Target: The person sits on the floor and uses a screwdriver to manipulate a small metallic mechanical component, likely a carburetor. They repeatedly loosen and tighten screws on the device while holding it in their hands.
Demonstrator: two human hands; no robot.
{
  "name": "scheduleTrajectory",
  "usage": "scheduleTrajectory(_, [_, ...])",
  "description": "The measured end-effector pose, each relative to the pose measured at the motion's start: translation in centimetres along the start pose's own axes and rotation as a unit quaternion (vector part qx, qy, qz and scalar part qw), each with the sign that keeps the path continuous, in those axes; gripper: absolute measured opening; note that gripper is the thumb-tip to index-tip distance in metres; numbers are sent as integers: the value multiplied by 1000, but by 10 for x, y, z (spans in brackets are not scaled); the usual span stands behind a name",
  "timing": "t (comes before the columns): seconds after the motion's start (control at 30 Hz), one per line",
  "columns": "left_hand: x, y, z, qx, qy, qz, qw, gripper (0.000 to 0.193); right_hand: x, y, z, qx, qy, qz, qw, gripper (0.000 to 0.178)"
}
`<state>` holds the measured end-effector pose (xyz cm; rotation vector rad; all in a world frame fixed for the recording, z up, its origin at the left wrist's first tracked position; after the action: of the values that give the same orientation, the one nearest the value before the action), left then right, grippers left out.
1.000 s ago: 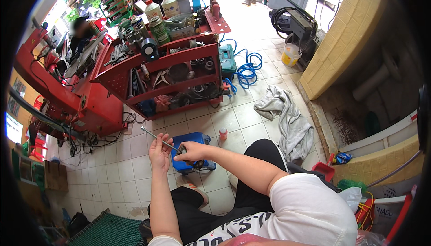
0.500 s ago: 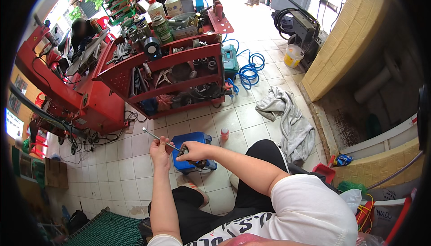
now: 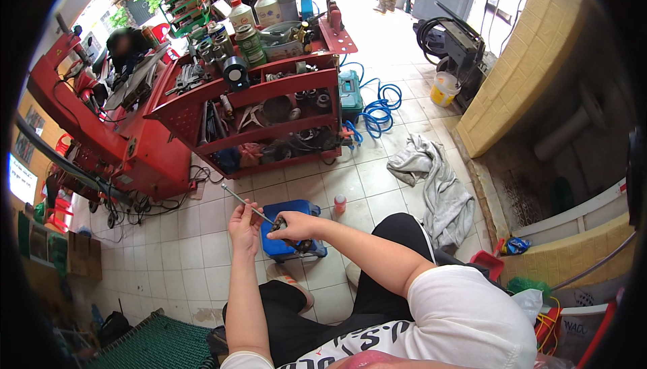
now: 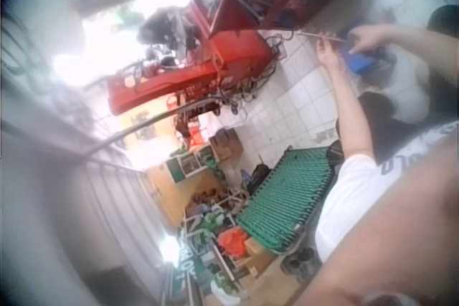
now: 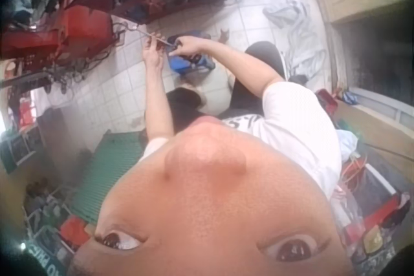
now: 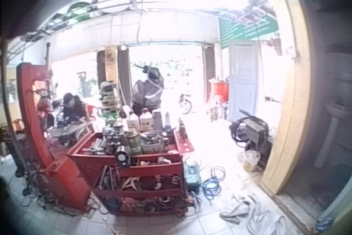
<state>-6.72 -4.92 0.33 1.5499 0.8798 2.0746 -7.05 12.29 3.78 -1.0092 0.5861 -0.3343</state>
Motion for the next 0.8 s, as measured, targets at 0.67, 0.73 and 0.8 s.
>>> scheduleTrajectory(0.67, [20,3,7,-12,-17,-14,1000,31,0,5,-4,5,18,18,1000,50])
scheduleTrajectory(0.73, [29,3,10,-16,-24,-19,999,29,-1,5,-3,6,18,18,1000,50])
scheduleTrajectory(0.8, [30,4,12,-18,-29,-31,999,29,-1,4,-3,5,20,22,1000,50])
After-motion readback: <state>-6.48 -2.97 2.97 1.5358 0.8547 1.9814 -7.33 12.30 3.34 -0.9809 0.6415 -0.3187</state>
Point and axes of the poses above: each hand's wrist, its own z-axis away from the middle knuckle, its own x-axis out of the palm, y = z × x, the point moved 8 cm from there along -z, towards the middle knuckle, and after that the axes turned 13 degrees about z, right-handed, at the moved point
